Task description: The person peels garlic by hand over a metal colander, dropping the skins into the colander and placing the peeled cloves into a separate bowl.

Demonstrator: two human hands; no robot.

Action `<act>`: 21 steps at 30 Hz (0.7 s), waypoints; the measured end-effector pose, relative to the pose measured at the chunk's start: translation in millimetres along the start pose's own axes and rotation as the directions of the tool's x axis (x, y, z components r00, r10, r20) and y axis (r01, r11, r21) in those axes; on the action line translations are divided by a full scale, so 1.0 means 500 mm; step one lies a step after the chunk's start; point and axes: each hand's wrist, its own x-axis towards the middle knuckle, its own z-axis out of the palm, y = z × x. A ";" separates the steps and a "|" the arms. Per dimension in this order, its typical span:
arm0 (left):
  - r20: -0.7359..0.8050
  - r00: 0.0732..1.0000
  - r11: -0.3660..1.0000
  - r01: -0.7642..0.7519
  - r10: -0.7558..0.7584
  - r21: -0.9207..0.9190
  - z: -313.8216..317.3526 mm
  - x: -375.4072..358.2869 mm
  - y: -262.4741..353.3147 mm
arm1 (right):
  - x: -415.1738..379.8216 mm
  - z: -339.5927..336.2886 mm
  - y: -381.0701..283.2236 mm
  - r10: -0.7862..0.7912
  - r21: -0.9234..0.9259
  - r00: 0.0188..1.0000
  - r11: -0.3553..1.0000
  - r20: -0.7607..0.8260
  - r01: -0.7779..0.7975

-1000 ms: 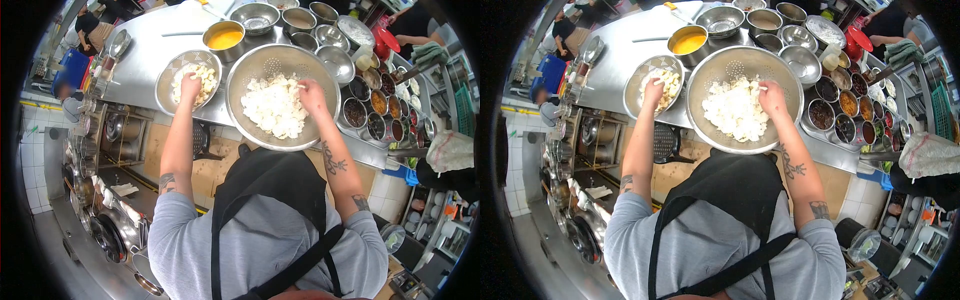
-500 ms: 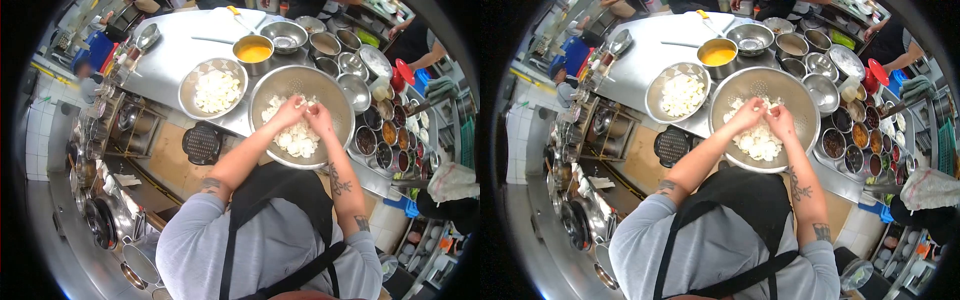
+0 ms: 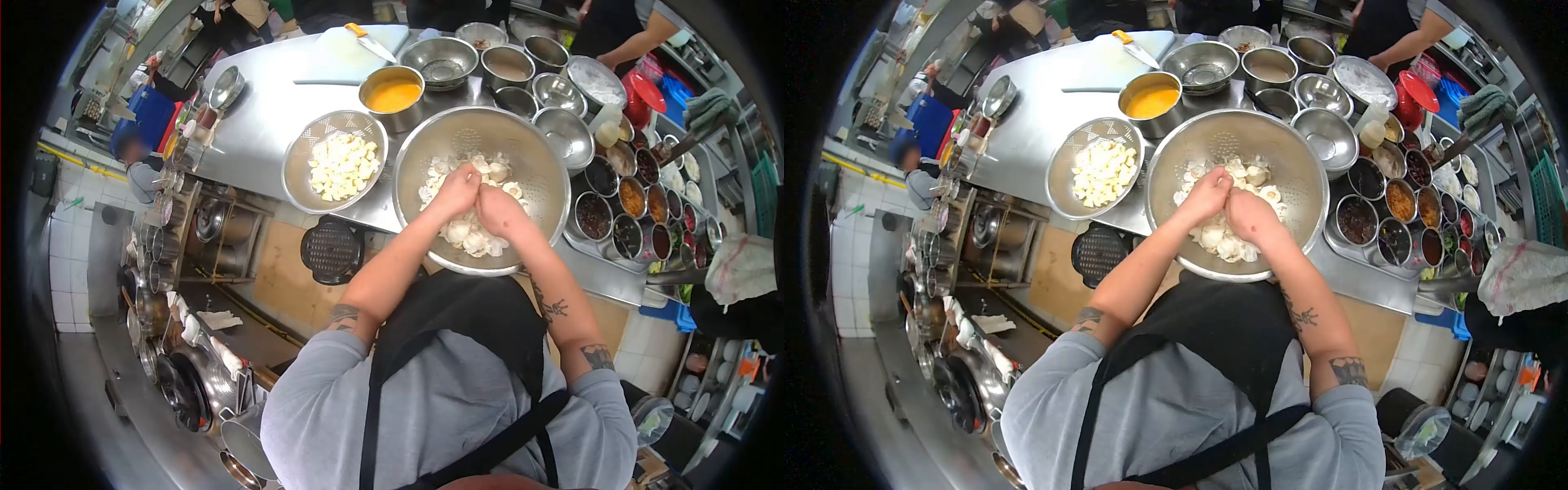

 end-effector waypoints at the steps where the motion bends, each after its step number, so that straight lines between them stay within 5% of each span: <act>1: 0.009 1.000 0.997 -0.014 0.015 -0.078 0.005 0.006 -0.009 | -0.001 -0.008 -0.005 -0.021 -0.007 1.000 1.000 -0.016 0.021; 3: 0.023 0.999 0.973 -0.040 0.046 -0.227 0.003 0.015 -0.011 | 0.000 -0.022 -0.015 -0.066 -0.018 0.997 0.998 -0.049 0.065; 9: 0.161 0.896 0.711 0.429 -0.415 -0.557 0.011 -0.001 0.045 | 0.003 -0.018 -0.005 -0.227 -0.199 0.963 0.960 -0.146 0.196; 12: 0.396 0.788 0.623 0.616 -0.472 -0.483 0.004 0.004 0.015 | -0.009 -0.015 0.009 -0.235 -0.224 0.971 0.950 -0.048 0.219; 15: 0.514 0.715 0.600 0.690 -0.474 -0.406 -0.014 -0.004 0.034 | -0.027 -0.011 0.023 -0.326 -0.151 0.940 0.939 -0.104 0.309; 19: 0.592 0.658 0.251 0.739 -0.465 -0.625 -0.037 0.011 0.025 | -0.041 -0.005 0.010 -0.315 -0.044 0.927 0.949 -0.204 0.313; 21: 0.479 0.785 0.422 0.617 -0.393 -0.664 -0.051 0.007 0.037 | -0.033 0.008 0.014 -0.196 0.048 0.955 0.976 -0.224 0.212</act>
